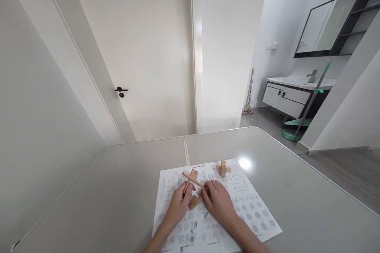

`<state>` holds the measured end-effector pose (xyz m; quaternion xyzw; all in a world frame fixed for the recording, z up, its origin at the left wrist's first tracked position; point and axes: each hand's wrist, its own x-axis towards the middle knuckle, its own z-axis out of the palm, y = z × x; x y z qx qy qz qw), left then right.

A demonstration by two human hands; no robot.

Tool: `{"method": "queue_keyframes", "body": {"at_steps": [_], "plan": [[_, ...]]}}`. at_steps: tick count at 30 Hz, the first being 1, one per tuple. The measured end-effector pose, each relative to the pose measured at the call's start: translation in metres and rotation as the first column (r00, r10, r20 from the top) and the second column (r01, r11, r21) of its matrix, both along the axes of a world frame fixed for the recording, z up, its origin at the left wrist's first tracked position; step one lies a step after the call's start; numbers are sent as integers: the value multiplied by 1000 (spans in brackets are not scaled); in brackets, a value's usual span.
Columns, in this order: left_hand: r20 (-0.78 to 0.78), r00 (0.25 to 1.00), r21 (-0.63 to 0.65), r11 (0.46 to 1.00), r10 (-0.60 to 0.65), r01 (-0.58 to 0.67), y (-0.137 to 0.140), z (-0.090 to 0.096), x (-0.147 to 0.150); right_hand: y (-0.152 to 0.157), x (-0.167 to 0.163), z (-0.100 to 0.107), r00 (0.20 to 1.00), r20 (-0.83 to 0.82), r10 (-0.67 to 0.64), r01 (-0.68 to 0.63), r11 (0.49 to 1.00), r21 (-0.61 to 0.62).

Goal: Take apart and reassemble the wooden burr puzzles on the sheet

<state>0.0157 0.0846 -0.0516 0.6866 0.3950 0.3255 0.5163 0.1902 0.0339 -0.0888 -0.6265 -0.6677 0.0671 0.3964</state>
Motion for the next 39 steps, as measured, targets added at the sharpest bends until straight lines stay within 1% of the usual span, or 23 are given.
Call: {"method": "queue_keyframes", "body": {"at_steps": [2,4,7,9,12,14,17,20,24,34,39], "plan": [[9,1000,5,1000,-13,13,0,-2,0,1,0,-2,999,32,-16,16,1000,-2],[13,1000,6,1000,-22,22,0,-4,0,1,1,-1,999,16,-30,29,1000,5],[-10,1000,31,999,-14,15,0,-6,-1,0,2,4,992,-126,-22,25,999,19],[-26,1000,66,998,-9,11,0,-5,-1,-3,1,10,974,-224,26,-20,999,29],[-49,999,131,991,-13,19,-2,-1,-1,-6,-1,18,953,-265,146,-139,989,45],[-62,998,173,984,-27,38,-3,2,-1,-6,-3,21,931,-296,214,-214,976,32],[-84,993,214,972,-79,96,-5,4,-2,-6,-3,21,870,-421,256,-290,957,-18],[-119,987,235,962,-112,138,-6,3,-2,-4,-2,19,791,-553,261,-345,937,-51],[-134,982,246,955,-134,164,-8,2,-3,-2,0,18,714,-656,244,-367,929,-54],[-165,980,272,950,-111,153,-8,2,0,-4,-3,19,649,-722,240,-380,924,-35],[-149,985,271,955,-85,123,-11,4,3,-5,-7,23,573,-789,224,-399,916,-30]]}}
